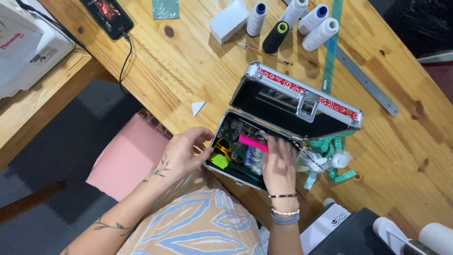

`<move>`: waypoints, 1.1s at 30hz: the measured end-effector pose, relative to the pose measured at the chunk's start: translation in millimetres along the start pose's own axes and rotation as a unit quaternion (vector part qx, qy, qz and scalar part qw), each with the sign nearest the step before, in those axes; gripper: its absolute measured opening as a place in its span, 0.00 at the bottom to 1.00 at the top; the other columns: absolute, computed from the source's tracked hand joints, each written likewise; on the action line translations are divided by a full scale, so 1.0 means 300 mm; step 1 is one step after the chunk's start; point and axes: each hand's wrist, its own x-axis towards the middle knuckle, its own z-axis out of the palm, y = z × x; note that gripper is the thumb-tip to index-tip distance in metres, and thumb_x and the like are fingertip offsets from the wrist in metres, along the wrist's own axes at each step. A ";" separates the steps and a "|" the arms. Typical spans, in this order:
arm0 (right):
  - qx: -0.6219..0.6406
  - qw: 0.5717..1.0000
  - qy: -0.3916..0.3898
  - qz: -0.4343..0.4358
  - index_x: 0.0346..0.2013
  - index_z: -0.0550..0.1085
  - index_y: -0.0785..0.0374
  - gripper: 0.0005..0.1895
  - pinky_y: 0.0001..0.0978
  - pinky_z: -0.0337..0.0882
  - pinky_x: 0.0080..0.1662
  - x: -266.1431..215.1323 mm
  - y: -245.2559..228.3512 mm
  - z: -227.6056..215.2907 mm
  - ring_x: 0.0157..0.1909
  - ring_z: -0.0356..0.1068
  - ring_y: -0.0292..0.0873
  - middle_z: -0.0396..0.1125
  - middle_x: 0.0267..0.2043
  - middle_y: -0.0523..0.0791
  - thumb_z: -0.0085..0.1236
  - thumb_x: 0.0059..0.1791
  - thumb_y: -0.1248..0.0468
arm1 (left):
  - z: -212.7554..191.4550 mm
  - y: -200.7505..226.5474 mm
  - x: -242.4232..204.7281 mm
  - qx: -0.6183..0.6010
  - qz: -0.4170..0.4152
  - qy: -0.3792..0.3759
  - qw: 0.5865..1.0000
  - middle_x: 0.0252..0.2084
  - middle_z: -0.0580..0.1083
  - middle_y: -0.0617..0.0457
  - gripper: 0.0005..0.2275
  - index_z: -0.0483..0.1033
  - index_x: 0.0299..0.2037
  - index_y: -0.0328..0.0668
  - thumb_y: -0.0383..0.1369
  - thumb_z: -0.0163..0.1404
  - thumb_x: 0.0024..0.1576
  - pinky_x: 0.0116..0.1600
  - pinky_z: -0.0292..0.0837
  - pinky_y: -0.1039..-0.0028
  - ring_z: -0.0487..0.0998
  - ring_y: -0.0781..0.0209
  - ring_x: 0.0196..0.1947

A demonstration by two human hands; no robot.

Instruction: The person organizes various sewing supplies in a small metal case and then uses a ruler and marking tool to trace a pattern onto green fabric.

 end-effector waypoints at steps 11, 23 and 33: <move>0.139 0.986 0.084 -0.041 0.51 0.77 0.63 0.13 0.35 0.78 0.52 -0.018 0.039 -0.195 0.50 0.75 0.45 0.74 0.48 0.50 0.60 0.51 0.69 | 0.234 0.103 0.112 0.034 0.306 -0.207 0.929 0.39 0.76 0.54 0.05 0.81 0.42 0.52 0.31 0.54 0.58 0.38 0.74 0.60 0.80 0.49 0.38; 0.177 0.974 0.136 0.033 0.45 0.80 0.67 0.07 0.39 0.74 0.54 -0.097 0.000 -0.238 0.49 0.74 0.46 0.75 0.45 0.50 0.58 0.53 0.71 | 0.466 0.082 0.214 0.223 0.536 -0.103 0.808 0.62 0.71 0.52 0.06 0.84 0.39 0.67 0.38 0.56 0.54 0.73 0.56 0.51 0.62 0.40 0.71; 0.161 0.978 0.115 0.070 0.46 0.79 0.65 0.07 0.36 0.72 0.52 -0.174 0.056 -0.230 0.50 0.73 0.45 0.75 0.45 0.47 0.56 0.54 0.70 | 0.299 0.088 0.175 0.266 0.443 -0.008 0.856 0.60 0.73 0.44 0.06 0.73 0.26 0.46 0.32 0.48 0.54 0.57 0.72 0.55 0.72 0.43 0.58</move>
